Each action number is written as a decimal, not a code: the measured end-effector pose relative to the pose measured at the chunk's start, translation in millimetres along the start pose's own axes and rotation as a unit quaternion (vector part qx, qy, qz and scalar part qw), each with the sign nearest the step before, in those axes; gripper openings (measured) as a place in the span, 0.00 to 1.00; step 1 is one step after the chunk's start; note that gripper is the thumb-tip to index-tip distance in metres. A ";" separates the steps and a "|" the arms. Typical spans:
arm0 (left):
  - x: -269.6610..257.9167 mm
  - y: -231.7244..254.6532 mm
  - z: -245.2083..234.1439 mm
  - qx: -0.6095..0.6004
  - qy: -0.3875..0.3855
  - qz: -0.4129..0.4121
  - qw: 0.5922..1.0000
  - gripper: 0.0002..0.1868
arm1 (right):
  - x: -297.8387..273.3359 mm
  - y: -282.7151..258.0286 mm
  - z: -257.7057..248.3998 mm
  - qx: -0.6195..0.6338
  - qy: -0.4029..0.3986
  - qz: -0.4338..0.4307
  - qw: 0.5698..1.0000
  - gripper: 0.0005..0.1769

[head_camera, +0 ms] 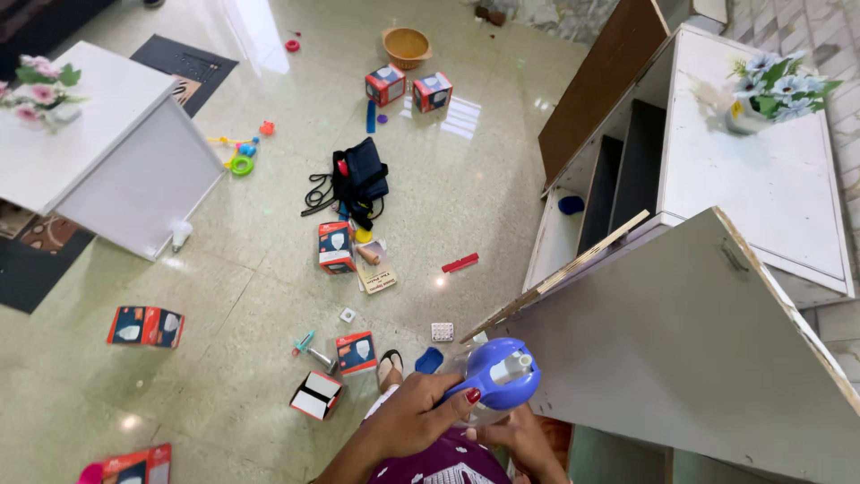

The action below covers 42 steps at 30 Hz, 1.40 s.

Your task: The person holds a blue and white water bottle, walks through several rooms past a television and open cabinets, steps onto a balcony, and pours water from the bottle onto a potted plant.

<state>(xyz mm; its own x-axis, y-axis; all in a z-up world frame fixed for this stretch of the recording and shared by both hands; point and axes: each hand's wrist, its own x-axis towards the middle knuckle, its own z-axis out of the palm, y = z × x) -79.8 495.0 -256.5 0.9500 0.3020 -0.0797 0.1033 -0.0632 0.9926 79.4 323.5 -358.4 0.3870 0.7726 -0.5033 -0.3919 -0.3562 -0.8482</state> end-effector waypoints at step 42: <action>377.1 59.7 -197.5 0.092 -0.193 -0.018 0.977 0.21 | 275.8 -203.1 -22.6 0.247 0.098 -0.100 0.959 0.50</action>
<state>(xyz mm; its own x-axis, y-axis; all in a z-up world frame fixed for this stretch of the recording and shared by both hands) 226.4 793.0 -209.3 0.9815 -0.0716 -0.1776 0.1559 -0.2399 0.9582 284.6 597.1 -328.7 0.6263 0.6680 -0.4019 -0.6224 0.1180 -0.7738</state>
